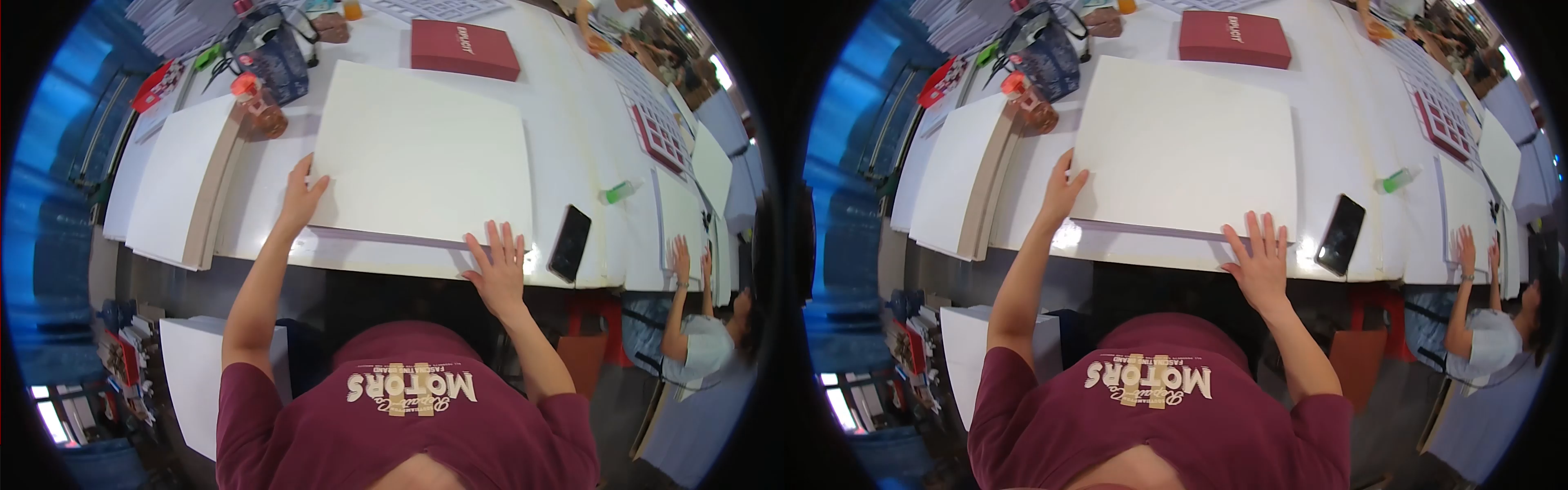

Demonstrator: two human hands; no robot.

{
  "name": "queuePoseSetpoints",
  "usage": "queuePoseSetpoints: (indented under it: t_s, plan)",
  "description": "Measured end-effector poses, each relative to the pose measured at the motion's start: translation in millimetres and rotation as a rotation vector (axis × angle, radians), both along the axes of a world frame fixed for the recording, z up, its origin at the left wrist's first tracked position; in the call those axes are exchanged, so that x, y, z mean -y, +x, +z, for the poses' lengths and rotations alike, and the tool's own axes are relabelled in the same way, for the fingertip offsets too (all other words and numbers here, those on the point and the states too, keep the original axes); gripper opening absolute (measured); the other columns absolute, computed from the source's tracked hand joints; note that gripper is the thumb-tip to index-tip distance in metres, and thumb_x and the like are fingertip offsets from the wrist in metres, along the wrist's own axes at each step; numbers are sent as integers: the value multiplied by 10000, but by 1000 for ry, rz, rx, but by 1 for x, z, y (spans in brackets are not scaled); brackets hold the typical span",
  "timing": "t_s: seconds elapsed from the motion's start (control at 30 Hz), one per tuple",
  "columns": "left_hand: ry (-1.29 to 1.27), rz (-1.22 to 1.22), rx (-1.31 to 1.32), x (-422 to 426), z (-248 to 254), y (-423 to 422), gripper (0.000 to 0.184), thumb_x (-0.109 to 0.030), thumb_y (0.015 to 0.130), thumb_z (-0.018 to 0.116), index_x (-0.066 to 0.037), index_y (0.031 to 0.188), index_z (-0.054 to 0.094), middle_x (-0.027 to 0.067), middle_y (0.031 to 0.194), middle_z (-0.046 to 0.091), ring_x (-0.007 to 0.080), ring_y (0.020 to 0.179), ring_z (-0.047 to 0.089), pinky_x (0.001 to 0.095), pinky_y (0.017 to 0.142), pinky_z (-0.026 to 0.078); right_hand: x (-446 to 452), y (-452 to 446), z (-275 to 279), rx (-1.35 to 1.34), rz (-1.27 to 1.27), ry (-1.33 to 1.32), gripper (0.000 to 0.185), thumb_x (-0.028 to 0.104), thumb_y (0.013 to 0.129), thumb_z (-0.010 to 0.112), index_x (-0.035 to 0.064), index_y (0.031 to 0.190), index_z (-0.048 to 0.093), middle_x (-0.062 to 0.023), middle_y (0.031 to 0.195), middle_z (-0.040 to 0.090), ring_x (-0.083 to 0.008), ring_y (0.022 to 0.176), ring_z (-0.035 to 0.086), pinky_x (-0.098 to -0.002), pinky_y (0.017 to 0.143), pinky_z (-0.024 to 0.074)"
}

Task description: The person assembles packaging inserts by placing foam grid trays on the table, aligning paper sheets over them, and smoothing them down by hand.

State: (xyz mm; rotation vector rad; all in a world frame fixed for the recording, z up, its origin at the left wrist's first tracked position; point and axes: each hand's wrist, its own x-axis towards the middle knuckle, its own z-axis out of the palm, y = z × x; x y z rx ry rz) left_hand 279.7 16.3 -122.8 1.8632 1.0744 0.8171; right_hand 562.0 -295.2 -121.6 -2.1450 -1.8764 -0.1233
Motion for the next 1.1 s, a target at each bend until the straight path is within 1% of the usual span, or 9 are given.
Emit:
queuePoseSetpoints:
  t_s: [0.13, 0.37, 0.5, 0.6, 0.8, 0.9, 1.0, 1.03, 1.1]
  plan:
    - [-34, -8, 28, 4, -2, -3, 537, -102, 913, 631, -61, 1419, 455, 133, 1397, 496, 257, 1272, 471, 388, 1047, 374, -3, -2, 4, 7, 2, -14, 792, 311, 727, 800, 254, 1446, 473, -154, 1559, 316, -408, 1450, 249, -602, 1160, 202]
    - [-188, -28, 63, 7, 1, -2, 569, -104, 927, 617, -72, 1462, 426, 123, 1384, 542, 222, 1259, 503, 362, 1048, 375, -4, -4, 2, 17, 6, -12, 778, 291, 742, 800, 229, 1445, 471, -164, 1565, 299, -415, 1452, 239, -608, 1161, 183]
    - [-346, -101, 132, 6, 4, -6, 497, -92, 1011, 477, -85, 1500, 393, 91, 1427, 524, 184, 1295, 477, 309, 1079, 352, -4, -5, 0, 32, 5, -5, 778, 289, 741, 803, 219, 1442, 473, -170, 1562, 302, -418, 1452, 239, -611, 1160, 183]
    - [-309, -94, 123, 7, 6, -7, 477, -90, 1037, 421, -81, 1511, 374, 80, 1466, 490, 174, 1340, 440, 292, 1109, 320, -3, -5, -1, 45, 8, 1, 784, 288, 738, 804, 218, 1444, 470, -170, 1563, 302, -416, 1453, 240, -613, 1159, 184]
    - [-274, -108, 146, 4, -6, -9, 477, -97, 1036, 429, -74, 1509, 374, 89, 1476, 481, 176, 1361, 421, 291, 1120, 308, -4, -5, -1, 44, 9, 1, 790, 289, 737, 801, 220, 1448, 465, -173, 1563, 301, -420, 1452, 240, -617, 1157, 186]
    - [-227, -92, 51, 2, -13, -11, 480, -108, 1034, 437, -55, 1506, 368, 121, 1488, 466, 201, 1373, 417, 298, 1127, 306, -4, -5, -2, 37, 17, 6, 798, 289, 735, 803, 223, 1452, 460, -174, 1563, 300, -422, 1451, 240, -616, 1158, 184]
    - [-49, -85, -18, -2, -30, -14, 488, -130, 1031, 444, -30, 1501, 360, 166, 1504, 436, 241, 1395, 400, 315, 1147, 291, -5, -3, -2, 24, 24, -9, 824, 295, 727, 807, 231, 1464, 445, -176, 1565, 294, -424, 1452, 238, -618, 1159, 182]
    - [13, -79, -75, -6, -37, -15, 496, -149, 1032, 439, 0, 1496, 345, 194, 1517, 406, 276, 1420, 370, 334, 1174, 259, -6, -3, -3, 20, 21, -18, 835, 298, 724, 809, 237, 1469, 437, -177, 1566, 292, -425, 1452, 237, -619, 1159, 183]
    - [50, -84, -150, -8, -41, -18, 502, -174, 1043, 414, 27, 1495, 327, 201, 1525, 391, 289, 1435, 344, 341, 1187, 235, -4, -1, -2, 19, 3, -44, 872, 312, 720, 811, 262, 1489, 403, -181, 1569, 281, -428, 1455, 231, -627, 1157, 185]
